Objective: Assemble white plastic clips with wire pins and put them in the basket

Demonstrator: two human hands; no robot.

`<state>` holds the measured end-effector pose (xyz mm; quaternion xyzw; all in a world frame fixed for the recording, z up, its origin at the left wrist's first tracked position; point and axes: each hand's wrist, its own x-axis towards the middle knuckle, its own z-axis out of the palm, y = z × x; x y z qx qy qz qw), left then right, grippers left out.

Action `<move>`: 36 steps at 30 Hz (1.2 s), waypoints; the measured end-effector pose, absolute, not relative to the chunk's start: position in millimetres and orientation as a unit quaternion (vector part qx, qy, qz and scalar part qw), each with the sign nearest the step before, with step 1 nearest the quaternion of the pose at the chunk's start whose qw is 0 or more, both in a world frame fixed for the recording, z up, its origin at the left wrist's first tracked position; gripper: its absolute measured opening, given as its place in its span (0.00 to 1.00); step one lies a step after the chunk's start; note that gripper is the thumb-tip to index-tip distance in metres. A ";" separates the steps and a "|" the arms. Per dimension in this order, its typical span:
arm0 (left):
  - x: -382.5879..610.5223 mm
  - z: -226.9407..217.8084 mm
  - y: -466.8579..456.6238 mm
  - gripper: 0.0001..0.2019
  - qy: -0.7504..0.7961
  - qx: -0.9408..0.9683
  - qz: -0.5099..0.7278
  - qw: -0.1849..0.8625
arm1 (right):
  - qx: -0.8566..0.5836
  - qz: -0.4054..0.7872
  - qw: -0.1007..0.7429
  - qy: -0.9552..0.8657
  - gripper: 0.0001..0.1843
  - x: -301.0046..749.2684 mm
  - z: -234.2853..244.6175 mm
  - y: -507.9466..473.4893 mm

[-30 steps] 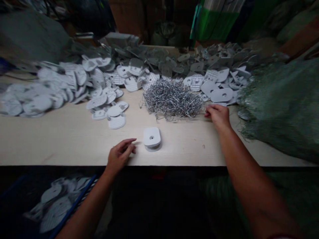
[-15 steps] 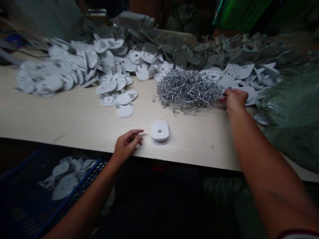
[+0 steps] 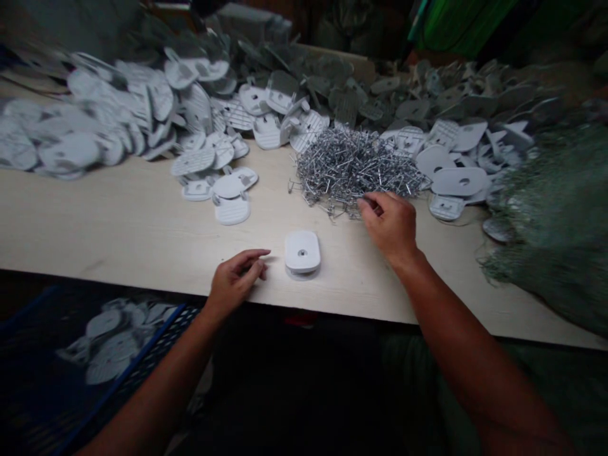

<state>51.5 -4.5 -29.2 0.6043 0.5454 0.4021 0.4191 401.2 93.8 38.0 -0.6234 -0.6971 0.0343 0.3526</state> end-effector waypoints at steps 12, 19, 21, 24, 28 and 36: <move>51.0 -31.0 -4.6 0.14 0.530 0.585 0.427 0.442 | -0.713 0.196 0.480 -0.472 0.12 398.4 43.6 149.3; 50.4 -28.4 -3.8 0.14 0.530 0.582 0.427 0.446 | -0.696 0.303 0.529 -0.380 0.15 425.3 51.2 126.5; 49.6 -29.2 -3.9 0.14 0.527 0.582 0.426 0.450 | -0.688 0.301 0.546 -0.371 0.12 426.1 49.9 122.4; 49.0 -30.3 -4.4 0.15 0.526 0.581 0.430 0.448 | -0.679 0.339 0.546 -0.354 0.09 431.2 47.9 121.9; 49.9 -28.1 -4.6 0.14 0.533 0.581 0.422 0.446 | -0.666 0.374 0.556 -0.328 0.07 438.1 40.9 123.8; 50.1 -25.9 -4.3 0.15 0.547 0.587 0.409 0.435 | -0.638 0.362 0.572 -0.367 0.07 427.7 32.9 126.3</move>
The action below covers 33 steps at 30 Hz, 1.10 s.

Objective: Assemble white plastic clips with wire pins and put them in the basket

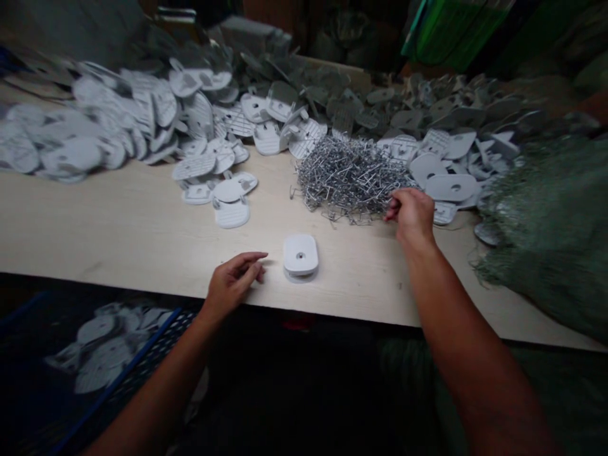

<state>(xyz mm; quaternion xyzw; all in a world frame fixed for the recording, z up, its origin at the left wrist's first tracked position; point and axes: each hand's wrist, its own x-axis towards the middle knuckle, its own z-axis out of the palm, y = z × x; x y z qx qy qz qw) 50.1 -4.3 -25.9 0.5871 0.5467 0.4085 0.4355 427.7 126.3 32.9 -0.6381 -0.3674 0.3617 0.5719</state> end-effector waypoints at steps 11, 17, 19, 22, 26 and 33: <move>48.4 -26.5 -4.6 0.15 0.541 0.588 0.412 0.437 | -0.591 0.424 0.637 -0.256 0.08 419.4 25.4 107.4; 46.4 -26.5 -4.1 0.15 0.545 0.602 0.398 0.427 | -0.610 0.441 0.607 -0.256 0.07 427.8 19.4 100.2; 45.8 -26.3 -3.6 0.15 0.548 0.606 0.393 0.421 | -0.611 0.454 0.591 -0.266 0.07 433.1 21.3 101.5; 46.4 -24.3 -3.2 0.15 0.547 0.611 0.392 0.418 | -0.610 0.465 0.581 -0.273 0.07 433.7 22.3 102.4; 47.8 -21.9 -3.5 0.15 0.549 0.607 0.395 0.417 | -0.601 0.494 0.569 -0.267 0.06 430.3 23.4 104.9; 45.2 -28.6 -2.6 0.16 0.550 0.616 0.394 0.404 | -0.572 0.556 0.547 -0.255 0.08 446.7 39.6 117.1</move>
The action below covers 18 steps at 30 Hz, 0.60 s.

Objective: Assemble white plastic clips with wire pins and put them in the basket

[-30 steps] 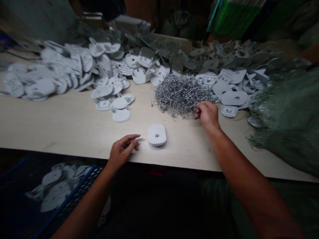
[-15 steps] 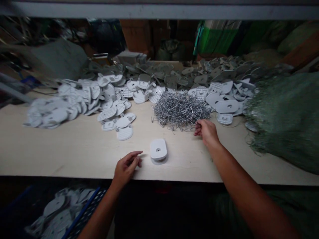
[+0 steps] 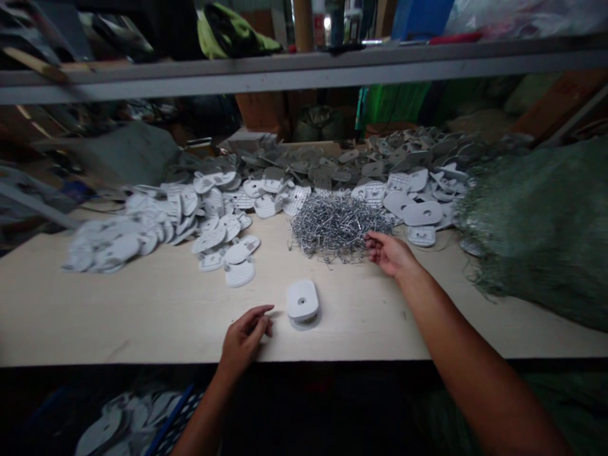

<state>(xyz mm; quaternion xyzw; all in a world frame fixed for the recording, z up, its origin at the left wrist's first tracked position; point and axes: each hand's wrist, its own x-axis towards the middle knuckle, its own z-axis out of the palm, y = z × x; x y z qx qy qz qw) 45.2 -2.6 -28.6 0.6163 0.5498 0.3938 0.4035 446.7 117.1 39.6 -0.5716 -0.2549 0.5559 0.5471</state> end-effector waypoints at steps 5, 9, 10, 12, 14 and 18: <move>44.4 -29.8 -2.5 0.15 0.551 0.623 0.385 0.400 | -0.586 0.475 0.579 -0.309 0.11 449.2 41.2 118.7; 46.1 -26.1 -4.6 0.16 0.555 0.619 0.386 0.400 | -0.614 0.400 0.566 -0.377 0.17 443.4 29.0 103.7; 46.4 -25.3 -4.9 0.16 0.553 0.618 0.387 0.402 | -0.627 0.359 0.554 -0.414 0.19 442.3 24.2 98.5; 46.2 -25.1 -4.3 0.16 0.549 0.617 0.388 0.409 | -0.648 0.246 0.515 -0.505 0.20 440.7 13.1 89.3; 45.4 -27.3 -1.7 0.15 0.548 0.615 0.388 0.414 | -0.656 0.144 0.460 -0.581 0.17 439.4 1.6 82.9; 48.0 -30.0 -1.6 0.15 0.554 0.603 0.395 0.416 | -0.673 0.069 0.376 -0.633 0.13 431.9 -7.0 73.4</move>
